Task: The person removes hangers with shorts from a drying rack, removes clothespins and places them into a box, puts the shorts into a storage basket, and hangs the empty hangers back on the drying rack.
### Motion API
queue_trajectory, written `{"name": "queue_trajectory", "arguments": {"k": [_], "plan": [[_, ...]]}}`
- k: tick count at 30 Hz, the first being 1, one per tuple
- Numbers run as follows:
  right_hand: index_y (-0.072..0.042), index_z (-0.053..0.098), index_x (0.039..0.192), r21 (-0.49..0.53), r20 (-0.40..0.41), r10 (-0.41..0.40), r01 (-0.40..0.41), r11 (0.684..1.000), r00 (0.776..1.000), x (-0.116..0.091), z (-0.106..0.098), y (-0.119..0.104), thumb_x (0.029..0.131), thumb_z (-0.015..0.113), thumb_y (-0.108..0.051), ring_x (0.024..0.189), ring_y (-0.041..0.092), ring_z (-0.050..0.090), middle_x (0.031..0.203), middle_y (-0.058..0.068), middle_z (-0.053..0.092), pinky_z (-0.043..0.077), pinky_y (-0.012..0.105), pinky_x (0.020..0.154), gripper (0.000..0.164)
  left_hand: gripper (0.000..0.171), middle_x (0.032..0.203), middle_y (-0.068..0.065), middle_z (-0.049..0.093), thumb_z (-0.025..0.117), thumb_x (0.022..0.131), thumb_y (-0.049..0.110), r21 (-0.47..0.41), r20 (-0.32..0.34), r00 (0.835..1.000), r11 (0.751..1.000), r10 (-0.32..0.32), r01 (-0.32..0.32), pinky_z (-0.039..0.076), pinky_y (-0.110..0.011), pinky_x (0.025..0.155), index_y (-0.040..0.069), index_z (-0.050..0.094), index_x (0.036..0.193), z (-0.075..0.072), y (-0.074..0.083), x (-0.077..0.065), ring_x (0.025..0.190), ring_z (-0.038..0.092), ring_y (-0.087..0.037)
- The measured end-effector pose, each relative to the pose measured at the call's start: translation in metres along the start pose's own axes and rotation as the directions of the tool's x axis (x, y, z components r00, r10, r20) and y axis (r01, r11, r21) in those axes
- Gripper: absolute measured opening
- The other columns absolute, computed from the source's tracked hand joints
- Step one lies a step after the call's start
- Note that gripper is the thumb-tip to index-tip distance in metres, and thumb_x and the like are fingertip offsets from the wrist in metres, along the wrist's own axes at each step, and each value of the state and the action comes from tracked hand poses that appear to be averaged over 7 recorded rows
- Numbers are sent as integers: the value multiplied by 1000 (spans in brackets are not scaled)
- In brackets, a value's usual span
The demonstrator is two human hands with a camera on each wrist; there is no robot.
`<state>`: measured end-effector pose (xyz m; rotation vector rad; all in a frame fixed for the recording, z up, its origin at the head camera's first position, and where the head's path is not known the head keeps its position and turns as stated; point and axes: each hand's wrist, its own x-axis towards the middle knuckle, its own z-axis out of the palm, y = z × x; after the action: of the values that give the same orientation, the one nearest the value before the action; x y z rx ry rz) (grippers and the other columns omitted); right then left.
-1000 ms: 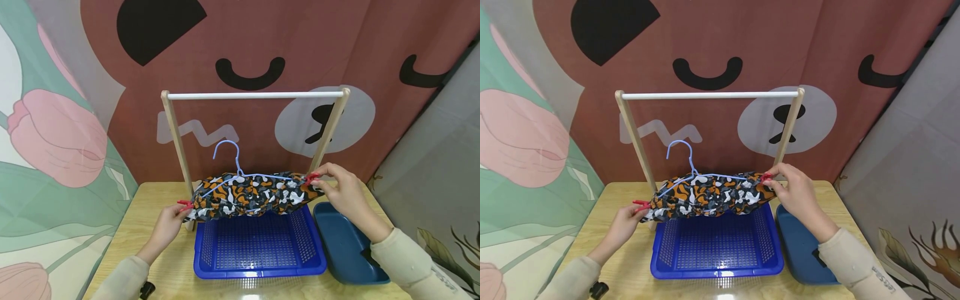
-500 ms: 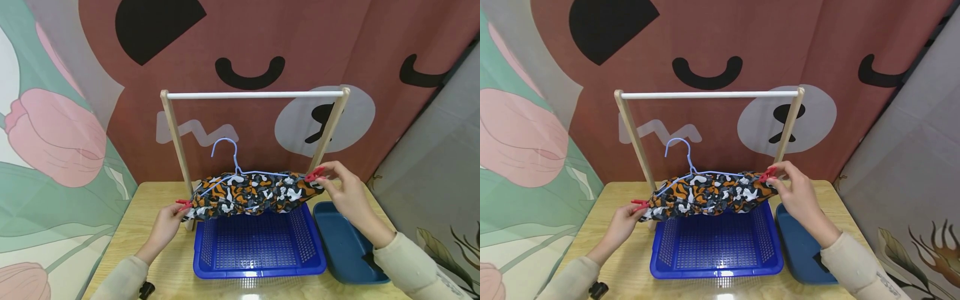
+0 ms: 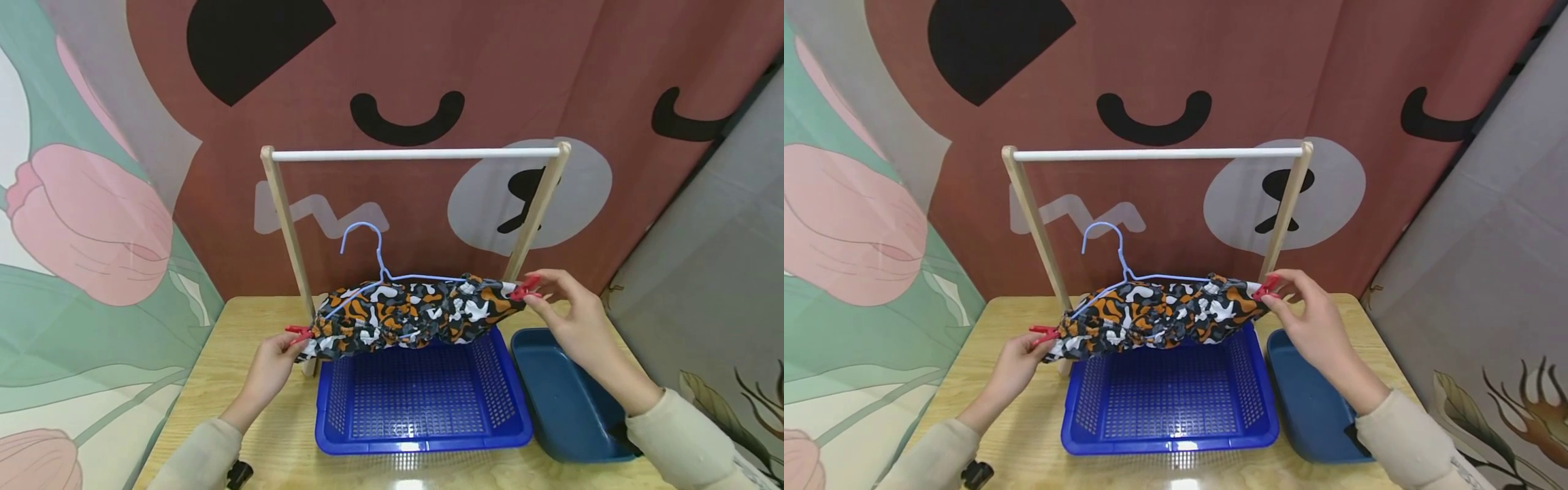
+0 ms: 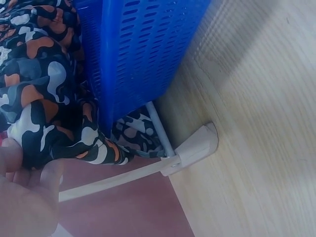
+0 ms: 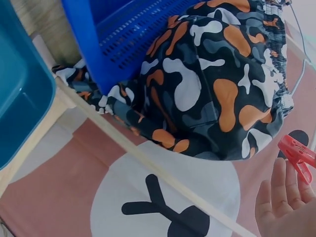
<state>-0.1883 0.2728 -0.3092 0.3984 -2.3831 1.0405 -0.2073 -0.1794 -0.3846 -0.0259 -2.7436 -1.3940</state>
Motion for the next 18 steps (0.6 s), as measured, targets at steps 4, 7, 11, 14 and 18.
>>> {"name": "queue_trajectory", "arguments": {"k": [4,7,11,14,18], "plan": [[-1,61,123,-21,11,17,-17,1000,1000,-4,-5,4,93,68,-4,90,-8,52,104,12,68,41,14,75,31,14,76,-5,61,61,96,1,4,1,1000,1000,3,-3,36,-24,57,-8,72,99,0,-1,-1,66,44,-14],[-1,61,124,-36,21,43,-42,998,999,-6,-8,7,93,68,-6,89,-11,50,102,13,69,41,13,72,32,14,74,-4,58,61,97,2,2,6,1000,1000,-5,5,34,-24,55,-7,72,99,-1,0,-1,64,42,-14],[0,61,123,-53,30,74,-73,996,997,-10,-8,14,93,69,-8,87,-12,50,100,14,69,42,12,72,32,14,73,-4,57,60,97,2,5,8,1000,1000,-14,13,33,-24,55,-7,72,99,-1,1,-1,64,41,-14],[0,61,122,-77,34,96,-93,993,995,-13,-8,20,92,70,-8,86,-8,51,99,14,69,41,10,73,32,14,72,-4,57,61,97,2,7,8,1000,1000,-16,16,33,-24,55,-7,72,98,-1,1,-1,64,41,-14],[0,61,121,-127,33,114,-109,986,993,-19,-9,30,90,72,-7,85,11,60,96,14,69,42,11,70,33,14,71,-4,55,61,97,2,2,10,1000,1000,-13,13,33,-25,54,-7,72,98,-1,2,-1,62,40,-14]]}}
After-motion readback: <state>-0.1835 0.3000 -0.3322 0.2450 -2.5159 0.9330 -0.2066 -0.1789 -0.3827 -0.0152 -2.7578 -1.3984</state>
